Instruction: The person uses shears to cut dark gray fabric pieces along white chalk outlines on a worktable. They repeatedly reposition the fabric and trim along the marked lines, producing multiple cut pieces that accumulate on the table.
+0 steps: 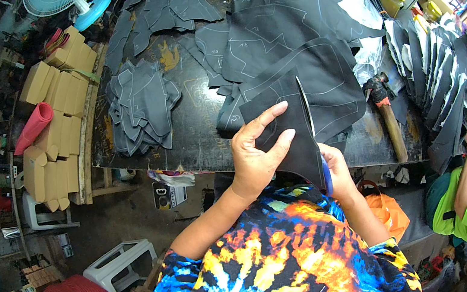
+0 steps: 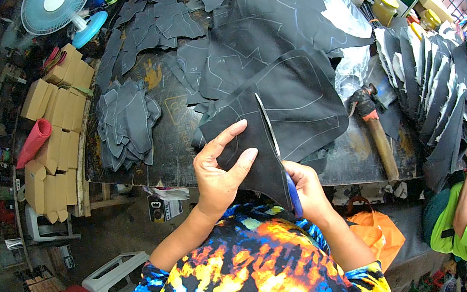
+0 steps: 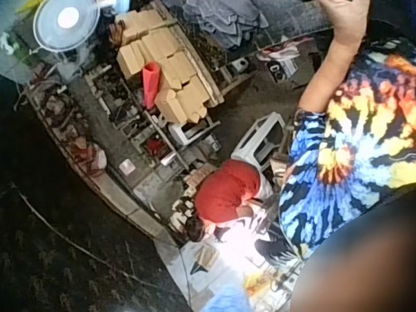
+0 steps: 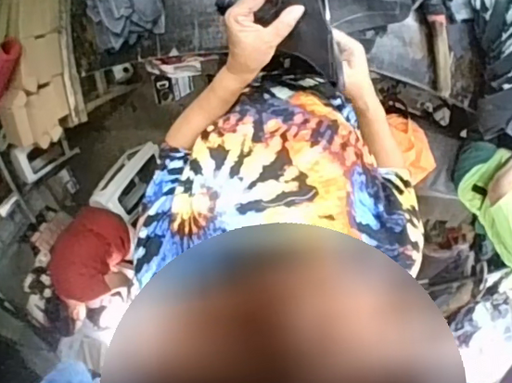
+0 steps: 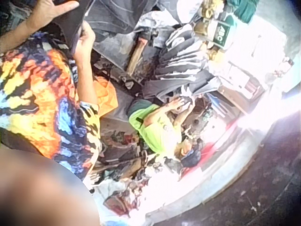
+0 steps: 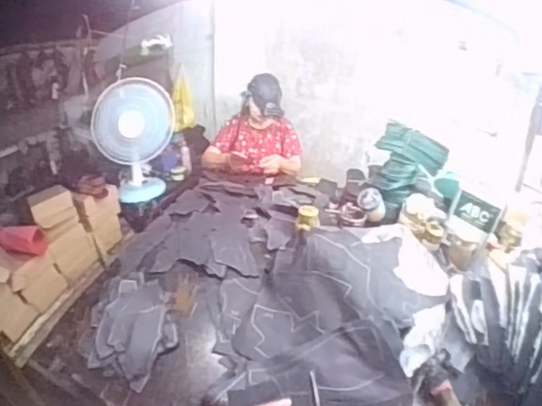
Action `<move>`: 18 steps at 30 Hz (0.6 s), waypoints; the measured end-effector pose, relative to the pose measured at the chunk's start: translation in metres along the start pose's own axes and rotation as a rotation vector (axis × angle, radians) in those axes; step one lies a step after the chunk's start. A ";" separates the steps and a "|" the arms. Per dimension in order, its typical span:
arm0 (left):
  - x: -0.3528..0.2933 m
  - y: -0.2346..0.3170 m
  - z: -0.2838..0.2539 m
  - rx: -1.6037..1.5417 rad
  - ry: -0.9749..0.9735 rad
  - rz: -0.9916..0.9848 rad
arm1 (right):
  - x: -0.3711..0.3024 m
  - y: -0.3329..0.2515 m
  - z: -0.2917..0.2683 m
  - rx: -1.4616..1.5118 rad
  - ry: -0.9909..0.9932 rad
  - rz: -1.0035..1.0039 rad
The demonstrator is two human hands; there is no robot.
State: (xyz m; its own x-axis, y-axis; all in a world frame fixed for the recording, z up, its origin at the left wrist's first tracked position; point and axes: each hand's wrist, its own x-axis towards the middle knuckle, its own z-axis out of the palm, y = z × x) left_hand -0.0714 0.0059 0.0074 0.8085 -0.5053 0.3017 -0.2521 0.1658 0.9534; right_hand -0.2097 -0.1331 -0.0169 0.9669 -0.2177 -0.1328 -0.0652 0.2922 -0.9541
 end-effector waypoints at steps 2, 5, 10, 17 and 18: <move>0.008 0.005 -0.009 -0.015 -0.088 -0.051 | -0.005 -0.005 -0.005 0.073 -0.013 0.073; 0.031 0.012 -0.037 -0.008 -0.347 -0.158 | -0.006 -0.024 -0.025 -0.141 -0.162 0.204; 0.053 0.022 -0.064 0.015 -0.605 -0.159 | -0.002 -0.046 -0.042 -0.282 -0.360 0.153; 0.061 0.033 -0.063 0.026 -0.691 -0.144 | 0.003 -0.047 -0.041 -0.388 -0.345 0.140; 0.062 0.032 -0.064 0.017 -0.683 -0.152 | 0.003 -0.047 -0.041 -0.386 -0.330 0.133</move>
State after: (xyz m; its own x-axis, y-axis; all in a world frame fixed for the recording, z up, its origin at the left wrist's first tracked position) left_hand 0.0045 0.0342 0.0566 0.3215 -0.9420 0.0960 -0.1755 0.0404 0.9837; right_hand -0.2142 -0.1852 0.0166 0.9661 0.1216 -0.2277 -0.2190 -0.0808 -0.9724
